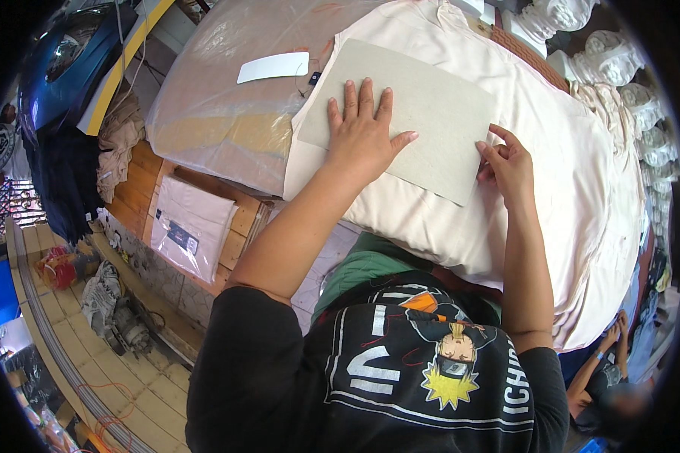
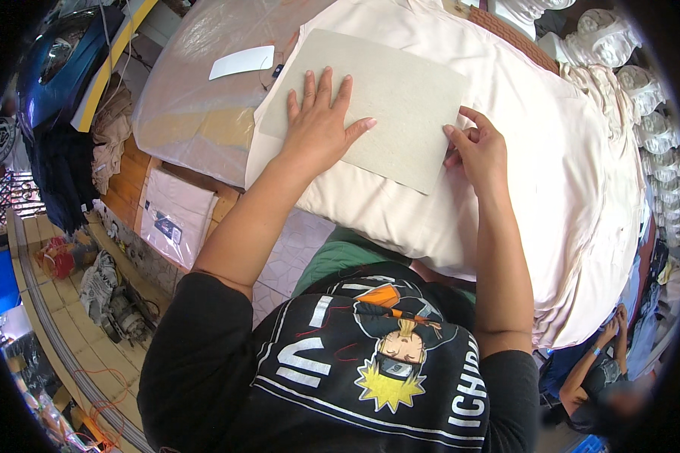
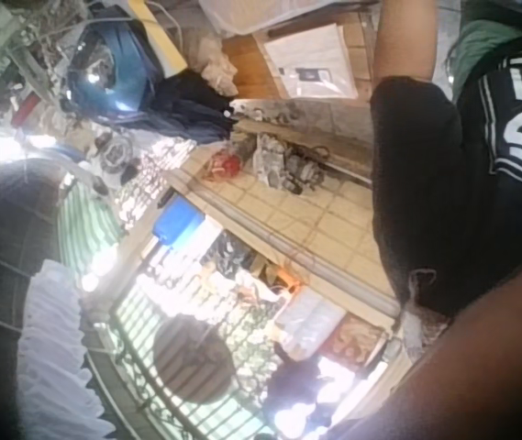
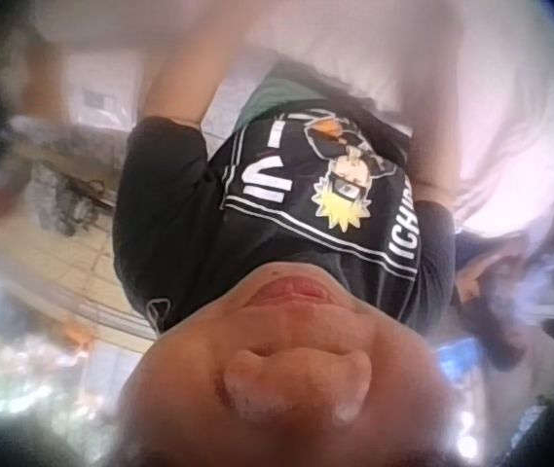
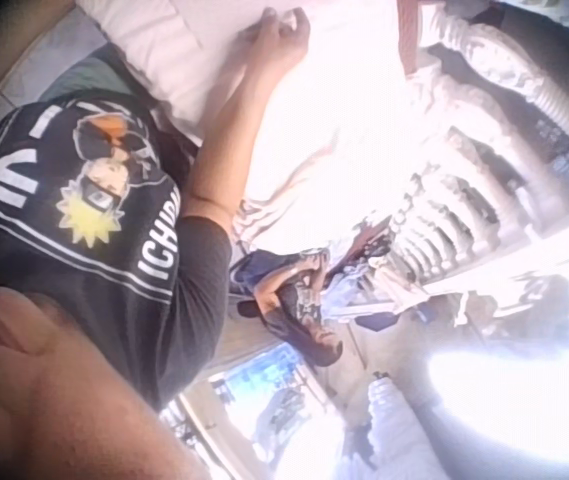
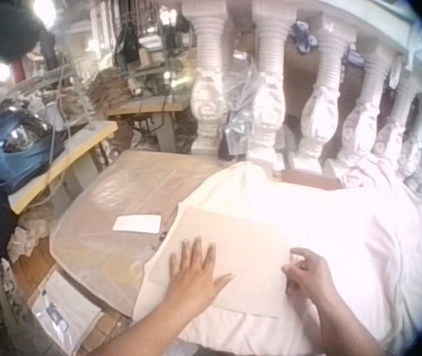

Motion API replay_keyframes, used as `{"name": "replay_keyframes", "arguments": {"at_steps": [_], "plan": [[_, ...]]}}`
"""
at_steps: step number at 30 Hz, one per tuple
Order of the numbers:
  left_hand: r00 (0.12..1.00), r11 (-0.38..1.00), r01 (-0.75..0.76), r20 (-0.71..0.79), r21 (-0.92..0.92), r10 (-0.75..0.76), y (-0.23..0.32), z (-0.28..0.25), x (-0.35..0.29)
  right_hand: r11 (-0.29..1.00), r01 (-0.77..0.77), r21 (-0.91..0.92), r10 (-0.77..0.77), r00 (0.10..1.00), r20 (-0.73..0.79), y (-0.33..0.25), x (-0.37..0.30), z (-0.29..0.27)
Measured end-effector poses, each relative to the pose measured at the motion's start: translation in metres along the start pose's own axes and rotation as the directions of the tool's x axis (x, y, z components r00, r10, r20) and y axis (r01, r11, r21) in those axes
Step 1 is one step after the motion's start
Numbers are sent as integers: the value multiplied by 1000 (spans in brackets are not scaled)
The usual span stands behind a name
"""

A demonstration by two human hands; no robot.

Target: The person uses shears to trim loose threads from a shirt and then folds the shirt over a piece of cardboard on a table.

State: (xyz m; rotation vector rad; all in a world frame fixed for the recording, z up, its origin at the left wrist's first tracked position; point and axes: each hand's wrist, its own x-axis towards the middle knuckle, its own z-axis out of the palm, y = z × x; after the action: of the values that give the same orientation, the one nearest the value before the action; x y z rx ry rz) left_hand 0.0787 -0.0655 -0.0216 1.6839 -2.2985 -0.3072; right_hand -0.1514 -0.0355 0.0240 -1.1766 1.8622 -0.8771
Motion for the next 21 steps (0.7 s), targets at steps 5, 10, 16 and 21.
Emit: {"name": "replay_keyframes", "arguments": {"at_steps": [5,10,16,21], "plan": [[1000,1000,-11,-6,-13,11,2,-2,1,1000,-8,16,8,1000,-13,0,3,-5],[1000,1000,-5,-11,1,5,0,5,2,1000,-2,27,2,1000,-2,2,3,-4],[1000,1000,4,0,5,-4,-1,4,2,1000,-12,21,12,1000,6,3,4,-2],[1000,1000,5,8,10,-5,-1,3,2,1000,-11,6,11,1000,6,3,4,-2]]}}
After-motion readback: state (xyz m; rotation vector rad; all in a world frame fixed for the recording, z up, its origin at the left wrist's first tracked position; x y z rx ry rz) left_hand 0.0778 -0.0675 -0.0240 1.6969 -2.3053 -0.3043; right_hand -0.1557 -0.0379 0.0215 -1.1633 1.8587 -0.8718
